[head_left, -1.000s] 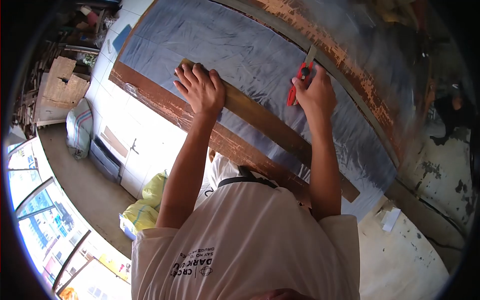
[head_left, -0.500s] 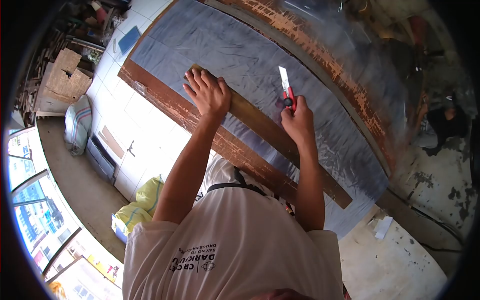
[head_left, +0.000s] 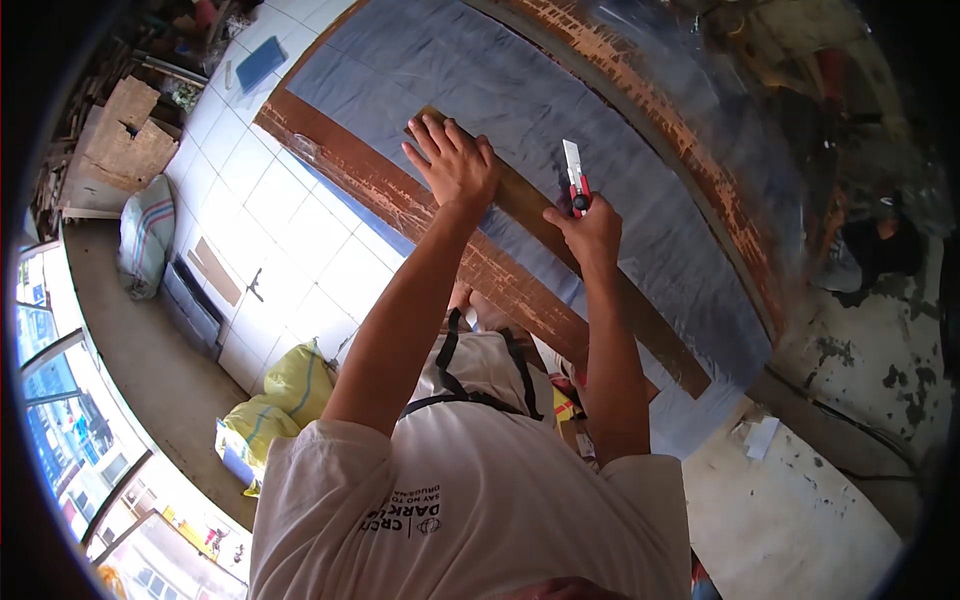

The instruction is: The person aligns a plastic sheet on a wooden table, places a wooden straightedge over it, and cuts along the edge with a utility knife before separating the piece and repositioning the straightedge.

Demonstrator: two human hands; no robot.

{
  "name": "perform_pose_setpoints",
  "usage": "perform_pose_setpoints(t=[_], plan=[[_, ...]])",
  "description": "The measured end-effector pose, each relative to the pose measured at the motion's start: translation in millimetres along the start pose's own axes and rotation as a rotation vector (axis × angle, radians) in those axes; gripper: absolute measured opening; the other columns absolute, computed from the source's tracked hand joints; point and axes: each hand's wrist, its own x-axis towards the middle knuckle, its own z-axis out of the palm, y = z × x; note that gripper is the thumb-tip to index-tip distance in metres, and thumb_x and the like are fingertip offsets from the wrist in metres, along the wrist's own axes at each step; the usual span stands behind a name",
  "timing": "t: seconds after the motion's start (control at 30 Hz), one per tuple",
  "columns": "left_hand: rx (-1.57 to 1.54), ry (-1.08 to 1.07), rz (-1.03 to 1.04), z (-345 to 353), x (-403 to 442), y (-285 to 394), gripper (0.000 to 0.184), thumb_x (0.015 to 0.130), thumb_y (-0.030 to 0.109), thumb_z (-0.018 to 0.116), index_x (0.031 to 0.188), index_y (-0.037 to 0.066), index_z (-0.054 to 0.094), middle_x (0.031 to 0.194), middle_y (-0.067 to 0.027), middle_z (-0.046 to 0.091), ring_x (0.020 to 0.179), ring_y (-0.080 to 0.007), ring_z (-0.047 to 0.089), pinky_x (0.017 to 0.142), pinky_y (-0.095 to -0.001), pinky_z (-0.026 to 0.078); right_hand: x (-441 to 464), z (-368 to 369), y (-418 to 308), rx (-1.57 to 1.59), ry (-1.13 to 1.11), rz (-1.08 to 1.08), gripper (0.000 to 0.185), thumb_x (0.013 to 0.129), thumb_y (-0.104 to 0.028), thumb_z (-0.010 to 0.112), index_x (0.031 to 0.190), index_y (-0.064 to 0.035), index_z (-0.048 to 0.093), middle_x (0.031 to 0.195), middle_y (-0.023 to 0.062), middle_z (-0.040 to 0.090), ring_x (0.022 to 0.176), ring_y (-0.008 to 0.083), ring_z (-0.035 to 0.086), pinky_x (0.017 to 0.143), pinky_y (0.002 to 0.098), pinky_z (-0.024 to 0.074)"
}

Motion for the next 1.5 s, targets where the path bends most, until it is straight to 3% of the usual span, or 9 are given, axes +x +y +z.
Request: perform_pose_setpoints(t=[0.5, 0.6, 0.63, 0.77, 1.07, 1.17, 1.27, 1.37, 1.5], plan=[[-0.366, 0.167, -0.366, 2.0, -4.5, 22.8, 0.048, 0.101, 0.03, 0.045, 0.139, 0.001, 0.049, 0.162, -0.0185, 0.031, 0.155, -0.033, 0.017, 0.124, -0.058, 0.006, 1.3, 4.2, 4.3, 0.062, -0.032, 0.071, 0.044, 0.068, -0.035, 0.092, 0.087, -0.0036, 0.068, 0.081, 0.0137, 0.073, 0.077, 0.0353, 0.071, 0.071, 0.0437, 0.0534], [-0.311, 0.179, -0.371, 5.1, -3.6, 24.0, 0.044, 0.103, 0.026, 0.042, 0.139, 0.001, 0.049, 0.161, -0.0167, 0.035, 0.155, -0.0321, 0.021, 0.123, -0.0582, 0.008, -4.6, 3.2, 2.9, -0.014, 0.082, -0.079, 0.042, 0.068, -0.031, 0.093, 0.082, -0.0032, 0.064, 0.075, 0.0116, 0.07, 0.065, 0.0287, 0.068, 0.064, 0.0402, 0.0515], [-0.247, 0.156, -0.387, 6.3, -4.8, 24.5, 0.045, 0.103, 0.026, 0.041, 0.142, 0.005, 0.048, 0.162, -0.0121, 0.034, 0.155, -0.0292, 0.022, 0.123, -0.0595, 0.007, -5.5, -0.1, -0.7, 0.01, 0.037, -0.017, 0.046, 0.066, -0.034, 0.093, 0.082, -0.003, 0.064, 0.081, 0.0128, 0.071, 0.077, 0.0347, 0.069, 0.071, 0.0435, 0.0518], [-0.154, 0.142, -0.418, 10.3, -11.9, 25.7, 0.047, 0.103, 0.028, 0.041, 0.147, 0.014, 0.047, 0.165, -0.0059, 0.032, 0.156, -0.0261, 0.02, 0.121, -0.0656, 0.004, -2.7, -1.3, 3.9, -0.008, -0.014, -0.06, 0.046, 0.07, -0.039, 0.09, 0.088, -0.0043, 0.065, 0.082, 0.0162, 0.072, 0.081, 0.0399, 0.071, 0.072, 0.0478, 0.0542], [-0.064, 0.086, -0.446, 13.3, -14.2, 25.5, 0.051, 0.099, 0.023, 0.042, 0.149, 0.012, 0.044, 0.167, -0.0059, 0.029, 0.157, -0.0248, 0.019, 0.122, -0.0625, 0.002, 3.9, -9.3, 2.9, 0.009, -0.115, -0.063, 0.047, 0.071, -0.039, 0.089, 0.091, -0.0041, 0.066, 0.08, 0.0132, 0.071, 0.077, 0.0372, 0.07, 0.07, 0.0456, 0.053], [-0.025, 0.082, -0.454, 13.4, -11.0, 27.4, 0.051, 0.099, 0.023, 0.043, 0.149, 0.013, 0.044, 0.167, -0.0057, 0.03, 0.156, -0.0247, 0.019, 0.122, -0.0622, 0.003, 10.9, -6.9, 17.5, 0.126, -0.168, -0.156, 0.042, 0.079, -0.032, 0.084, 0.099, -0.0017, 0.063, 0.087, 0.0178, 0.071, 0.079, 0.0399, 0.07, 0.072, 0.0468, 0.0538], [-0.021, 0.112, -0.473, 13.1, -9.2, 29.7, 0.05, 0.098, 0.022, 0.044, 0.148, 0.013, 0.047, 0.165, -0.0056, 0.033, 0.156, -0.0252, 0.022, 0.122, -0.0626, 0.005, 15.9, -4.5, 42.4, 0.239, -0.276, -0.227, 0.041, 0.088, -0.024, 0.076, 0.115, -0.0002, 0.058, 0.082, 0.0137, 0.069, 0.071, 0.0316, 0.069, 0.072, 0.0439, 0.0542], [-0.014, 0.138, -0.488, 13.2, -7.3, 31.4, 0.049, 0.097, 0.019, 0.046, 0.145, 0.013, 0.05, 0.163, -0.0058, 0.038, 0.154, -0.0265, 0.026, 0.121, -0.0631, 0.007, 22.0, -26.0, 24.2, 0.254, -0.669, -0.038, 0.04, 0.095, -0.012, 0.065, 0.129, 0.0006, 0.048, 0.09, 0.0167, 0.068, 0.074, 0.0304, 0.069, 0.074, 0.0436, 0.0559], [0.006, 0.144, -0.492, 12.2, -7.0, 31.8, 0.044, 0.1, 0.019, 0.045, 0.144, 0.014, 0.051, 0.161, -0.0061, 0.04, 0.153, -0.0268, 0.029, 0.122, -0.0607, 0.011, 30.1, -32.7, -0.3, 0.029, -0.573, -0.55, 0.053, 0.096, -0.002, 0.055, 0.147, -0.003, 0.038, 0.096, 0.023, 0.067, 0.08, 0.038, 0.07, 0.069, 0.0463, 0.0565]])
